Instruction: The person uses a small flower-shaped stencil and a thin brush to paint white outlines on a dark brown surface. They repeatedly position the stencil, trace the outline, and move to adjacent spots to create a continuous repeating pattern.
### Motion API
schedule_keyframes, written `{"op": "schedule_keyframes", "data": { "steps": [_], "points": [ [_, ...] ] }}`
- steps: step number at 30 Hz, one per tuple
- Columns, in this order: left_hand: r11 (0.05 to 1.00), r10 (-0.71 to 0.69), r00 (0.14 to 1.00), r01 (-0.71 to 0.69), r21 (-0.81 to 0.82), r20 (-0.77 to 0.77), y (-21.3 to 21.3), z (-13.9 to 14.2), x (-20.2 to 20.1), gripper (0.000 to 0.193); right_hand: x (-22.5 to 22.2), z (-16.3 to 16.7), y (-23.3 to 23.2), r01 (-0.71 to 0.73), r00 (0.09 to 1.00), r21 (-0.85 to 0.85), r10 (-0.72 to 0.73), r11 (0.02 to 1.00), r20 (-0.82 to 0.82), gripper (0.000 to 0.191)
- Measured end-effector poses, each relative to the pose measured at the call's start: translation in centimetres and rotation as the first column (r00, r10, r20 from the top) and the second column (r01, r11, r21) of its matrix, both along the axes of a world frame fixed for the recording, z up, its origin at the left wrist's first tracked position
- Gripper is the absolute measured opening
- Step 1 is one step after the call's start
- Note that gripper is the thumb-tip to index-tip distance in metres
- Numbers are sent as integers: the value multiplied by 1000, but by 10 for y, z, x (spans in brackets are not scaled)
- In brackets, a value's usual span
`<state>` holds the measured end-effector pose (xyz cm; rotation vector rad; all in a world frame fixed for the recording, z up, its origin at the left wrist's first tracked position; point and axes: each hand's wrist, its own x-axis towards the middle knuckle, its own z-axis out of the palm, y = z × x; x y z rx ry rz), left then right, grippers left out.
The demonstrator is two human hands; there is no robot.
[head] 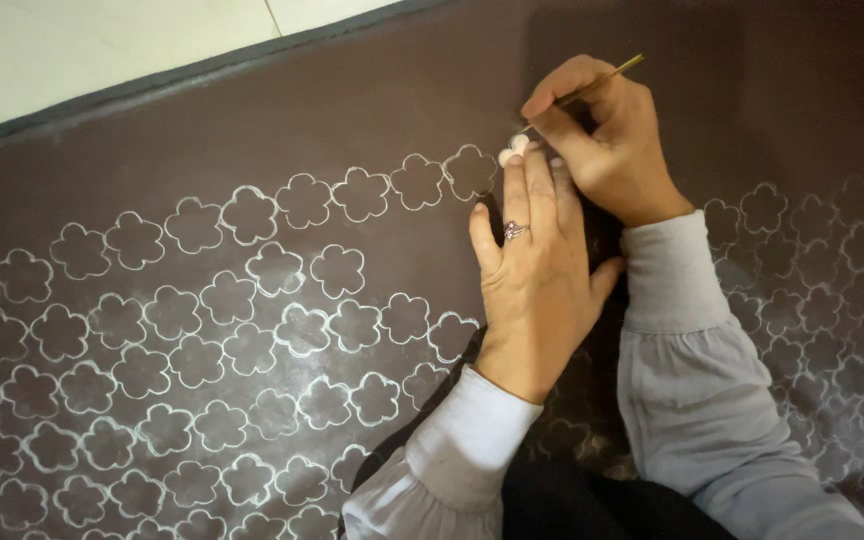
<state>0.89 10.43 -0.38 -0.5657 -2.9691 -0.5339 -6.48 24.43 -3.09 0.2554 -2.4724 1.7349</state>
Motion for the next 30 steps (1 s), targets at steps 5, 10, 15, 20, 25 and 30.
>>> {"op": "schedule_keyframes", "data": {
  "steps": [5,10,15,20,25,30],
  "points": [
    [1000,1,1000,-2,29,9,1,1,-1,106,1,-3,4,34,999,7,-34,999,11,9],
    [999,10,1000,-11,33,13,1,0,-1,105,-2,-6,7,10,1000,-45,-9,999,14,9],
    [998,5,1000,-6,63,15,2,-2,-1,104,0,-6,9,13,999,-60,-11,998,36,11],
    [998,8,1000,-9,63,24,2,0,-1,104,1,-8,10,2,999,-100,2,995,37,12],
    [1000,0,1000,0,-9,18,0,2,2,103,0,-8,8,46,997,-151,-54,987,-47,11],
    [999,9,1000,-10,-51,-11,1,1,1,105,1,-6,2,14,1000,-135,-11,991,22,10]
  ]
}}
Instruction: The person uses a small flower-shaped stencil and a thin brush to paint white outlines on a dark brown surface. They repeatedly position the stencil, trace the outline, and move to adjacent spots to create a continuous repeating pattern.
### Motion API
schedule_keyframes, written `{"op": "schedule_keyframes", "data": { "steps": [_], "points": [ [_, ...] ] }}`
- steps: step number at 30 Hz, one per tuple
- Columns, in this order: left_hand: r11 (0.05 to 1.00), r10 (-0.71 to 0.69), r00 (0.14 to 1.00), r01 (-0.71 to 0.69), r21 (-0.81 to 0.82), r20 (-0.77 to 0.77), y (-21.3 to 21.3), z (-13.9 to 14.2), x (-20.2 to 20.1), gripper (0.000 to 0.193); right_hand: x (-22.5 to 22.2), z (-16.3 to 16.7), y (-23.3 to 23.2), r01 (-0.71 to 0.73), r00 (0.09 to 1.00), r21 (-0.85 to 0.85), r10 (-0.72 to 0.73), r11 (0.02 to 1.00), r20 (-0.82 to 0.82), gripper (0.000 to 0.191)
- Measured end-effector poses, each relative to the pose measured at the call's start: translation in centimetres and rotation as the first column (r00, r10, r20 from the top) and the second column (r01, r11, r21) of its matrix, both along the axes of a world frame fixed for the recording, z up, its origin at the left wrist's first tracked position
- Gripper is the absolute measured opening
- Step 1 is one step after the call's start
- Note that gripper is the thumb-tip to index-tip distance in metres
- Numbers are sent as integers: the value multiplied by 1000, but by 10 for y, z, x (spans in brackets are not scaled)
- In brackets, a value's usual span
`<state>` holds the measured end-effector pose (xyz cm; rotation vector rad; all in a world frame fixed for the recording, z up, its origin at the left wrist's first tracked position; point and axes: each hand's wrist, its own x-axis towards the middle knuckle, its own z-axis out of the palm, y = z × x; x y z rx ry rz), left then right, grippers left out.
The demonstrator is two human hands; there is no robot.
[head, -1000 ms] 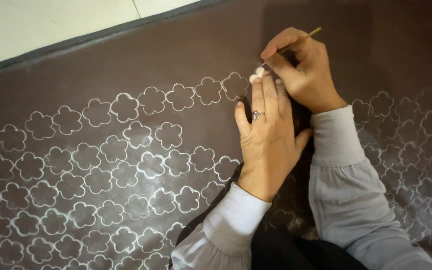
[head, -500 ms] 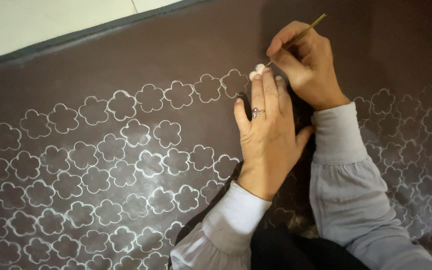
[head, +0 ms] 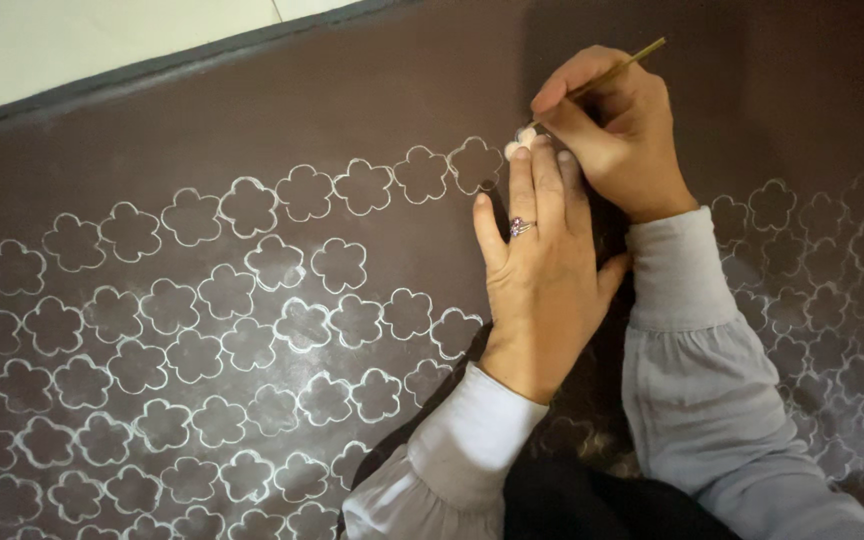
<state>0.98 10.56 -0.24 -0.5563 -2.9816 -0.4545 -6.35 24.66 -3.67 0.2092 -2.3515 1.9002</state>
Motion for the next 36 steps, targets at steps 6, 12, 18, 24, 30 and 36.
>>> {"op": "schedule_keyframes", "data": {
  "steps": [6,12,18,24,30,36],
  "points": [
    [999,11,999,-12,-49,-33,1,-3,2,105,-1,5,-1,-62,997,71,59,996,52,9],
    [998,11,999,-13,-62,-45,3,-5,3,103,0,7,-5,-100,994,46,97,994,46,9],
    [1000,-2,1000,2,-28,-19,3,-7,2,98,2,13,-8,-137,987,33,133,990,84,10],
    [999,5,999,-6,-33,-37,4,-6,2,96,2,16,-9,-158,982,51,151,986,115,8],
    [999,7,999,-9,-47,-42,4,-6,2,94,2,17,-11,-134,980,37,127,990,152,7],
    [999,2,999,-4,-36,-43,3,-6,1,94,2,12,-11,-132,991,20,132,991,26,9]
  ]
}}
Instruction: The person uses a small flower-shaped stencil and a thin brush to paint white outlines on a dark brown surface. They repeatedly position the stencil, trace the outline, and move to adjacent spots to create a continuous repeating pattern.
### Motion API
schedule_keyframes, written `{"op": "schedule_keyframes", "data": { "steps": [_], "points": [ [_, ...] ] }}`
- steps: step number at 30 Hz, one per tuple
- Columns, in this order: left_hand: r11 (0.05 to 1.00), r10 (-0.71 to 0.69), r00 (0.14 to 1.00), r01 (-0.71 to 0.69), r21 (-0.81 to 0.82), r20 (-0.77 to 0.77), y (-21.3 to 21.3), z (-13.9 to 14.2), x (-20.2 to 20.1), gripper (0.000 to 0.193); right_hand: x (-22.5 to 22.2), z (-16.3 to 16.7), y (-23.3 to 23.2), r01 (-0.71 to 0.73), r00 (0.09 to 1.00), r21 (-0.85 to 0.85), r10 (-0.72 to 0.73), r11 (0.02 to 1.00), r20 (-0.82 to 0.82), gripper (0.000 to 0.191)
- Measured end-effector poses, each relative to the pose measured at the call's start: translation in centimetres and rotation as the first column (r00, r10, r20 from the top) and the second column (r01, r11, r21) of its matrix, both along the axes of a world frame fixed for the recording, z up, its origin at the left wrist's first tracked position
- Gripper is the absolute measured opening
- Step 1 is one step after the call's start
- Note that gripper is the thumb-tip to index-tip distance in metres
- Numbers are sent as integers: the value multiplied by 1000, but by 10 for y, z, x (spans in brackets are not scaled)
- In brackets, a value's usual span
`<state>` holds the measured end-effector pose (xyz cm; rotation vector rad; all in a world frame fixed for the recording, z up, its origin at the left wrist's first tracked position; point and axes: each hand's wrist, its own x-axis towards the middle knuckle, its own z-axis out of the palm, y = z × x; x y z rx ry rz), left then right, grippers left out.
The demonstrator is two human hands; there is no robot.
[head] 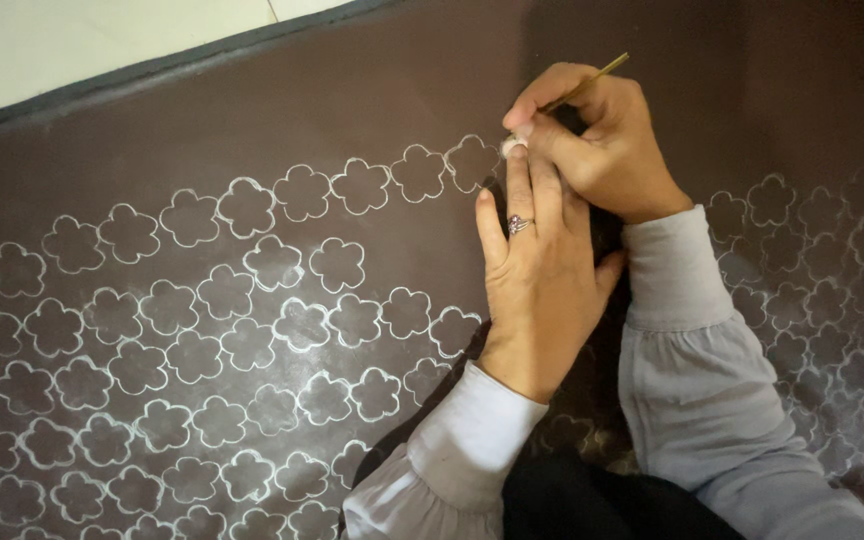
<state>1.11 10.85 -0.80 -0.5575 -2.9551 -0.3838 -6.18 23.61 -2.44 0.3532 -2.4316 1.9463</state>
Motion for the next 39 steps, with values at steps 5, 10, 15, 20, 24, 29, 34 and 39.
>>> {"op": "schedule_keyframes", "data": {
  "steps": [5,10,15,20,24,29,34,39],
  "points": [
    [998,-17,1000,16,62,25,-4,4,-2,101,-1,-8,5,97,995,61,-99,993,32,9],
    [931,-3,994,-36,362,106,-10,5,-10,96,-5,-11,19,211,974,-279,-225,937,-21,14],
    [853,-25,994,-35,521,108,-30,1,-25,92,-3,-17,27,215,976,-261,-218,941,17,17],
    [676,-131,959,-100,730,252,-46,-6,-48,95,5,-15,29,236,971,-185,-239,954,4,21],
    [632,-175,945,-108,767,277,-50,-7,-54,94,19,-10,16,278,959,-143,-283,950,-17,22],
    [674,-135,945,-133,727,298,-49,-9,-55,93,36,-12,2,262,964,-36,-263,964,-47,9],
    [662,-141,943,-136,737,301,-47,-11,-54,92,35,-16,7,177,983,-53,-179,983,-39,7],
    [661,-152,936,-143,737,318,-48,-9,-57,94,33,-17,7,240,965,-194,-256,951,-61,10]
  ]
}}
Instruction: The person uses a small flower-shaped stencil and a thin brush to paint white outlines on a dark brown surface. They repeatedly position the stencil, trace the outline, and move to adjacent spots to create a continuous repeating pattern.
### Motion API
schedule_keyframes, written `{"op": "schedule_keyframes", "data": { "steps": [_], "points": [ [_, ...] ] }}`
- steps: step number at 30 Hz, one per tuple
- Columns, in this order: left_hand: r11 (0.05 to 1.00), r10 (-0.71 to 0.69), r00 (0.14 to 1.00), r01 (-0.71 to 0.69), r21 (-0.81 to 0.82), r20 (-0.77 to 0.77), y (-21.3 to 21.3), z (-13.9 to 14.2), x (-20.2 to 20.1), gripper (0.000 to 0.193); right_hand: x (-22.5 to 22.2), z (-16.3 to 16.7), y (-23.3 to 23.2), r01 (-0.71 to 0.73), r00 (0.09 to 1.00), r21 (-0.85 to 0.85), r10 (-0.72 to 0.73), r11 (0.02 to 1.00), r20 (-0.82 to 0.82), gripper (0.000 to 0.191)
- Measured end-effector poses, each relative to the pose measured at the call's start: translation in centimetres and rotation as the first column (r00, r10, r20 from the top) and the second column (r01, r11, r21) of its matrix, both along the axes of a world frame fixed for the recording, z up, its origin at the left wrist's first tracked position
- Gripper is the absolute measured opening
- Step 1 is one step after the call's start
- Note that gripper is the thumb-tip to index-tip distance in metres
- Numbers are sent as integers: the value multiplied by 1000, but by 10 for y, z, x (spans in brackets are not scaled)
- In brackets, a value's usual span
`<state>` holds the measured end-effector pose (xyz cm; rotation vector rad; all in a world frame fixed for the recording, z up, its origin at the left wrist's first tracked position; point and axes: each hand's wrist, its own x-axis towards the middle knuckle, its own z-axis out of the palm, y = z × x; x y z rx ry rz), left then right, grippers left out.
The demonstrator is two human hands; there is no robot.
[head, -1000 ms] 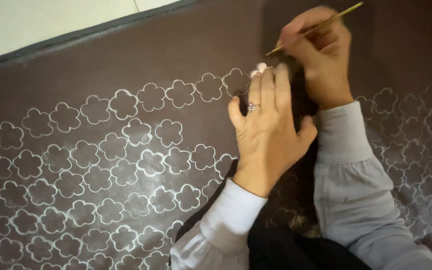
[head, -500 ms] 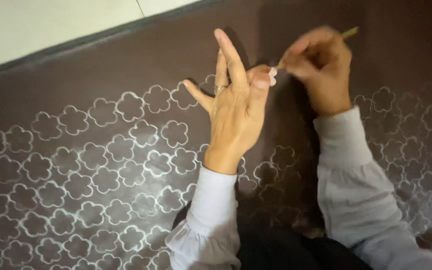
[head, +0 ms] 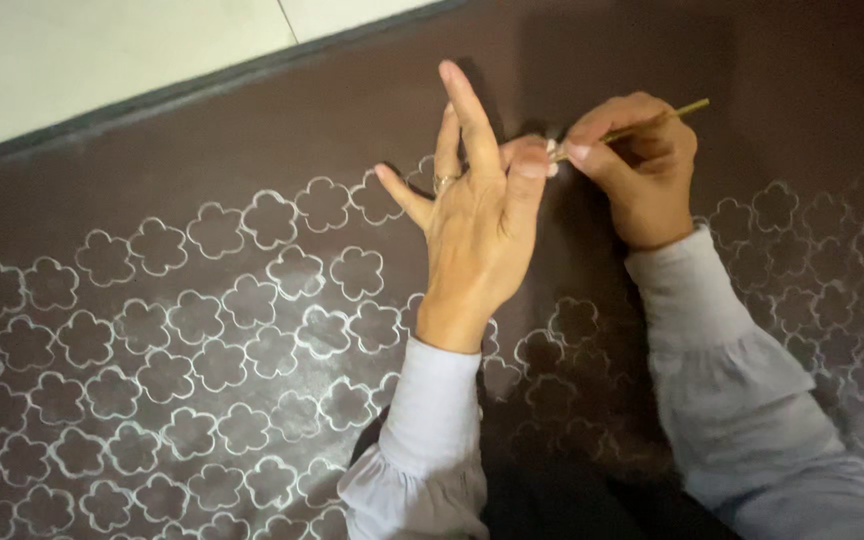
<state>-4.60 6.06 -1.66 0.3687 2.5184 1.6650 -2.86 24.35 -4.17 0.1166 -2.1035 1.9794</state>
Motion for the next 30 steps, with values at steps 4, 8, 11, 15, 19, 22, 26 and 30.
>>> {"op": "schedule_keyframes", "data": {
  "steps": [4,8,11,15,19,22,26,30],
  "points": [
    [1000,6,1000,-6,-11,5,-2,0,3,93,-1,1,-2,-50,998,72,46,996,49,8],
    [1000,-4,1000,4,-11,-20,-4,-1,3,93,-1,3,-7,-66,998,228,61,971,27,6],
    [1000,-10,1000,10,-7,0,-5,0,3,92,-4,6,-11,-58,997,347,69,936,-19,6],
    [1000,-17,1000,17,-6,-2,-8,2,3,91,-5,9,-14,-37,997,432,65,901,-49,8],
    [1000,-18,1000,18,-12,-13,-8,2,2,90,-5,10,-15,-39,990,471,99,881,-103,10],
    [1000,-20,1000,20,-22,-9,-8,2,2,90,-6,10,-15,-55,991,437,103,898,-86,10],
    [999,-19,1000,19,-34,-6,-7,1,2,91,-5,10,-16,-51,996,387,78,921,-54,10],
    [999,-18,1000,17,-48,-11,-7,0,1,91,-5,12,-15,-86,995,358,99,930,-18,10]
  ]
}}
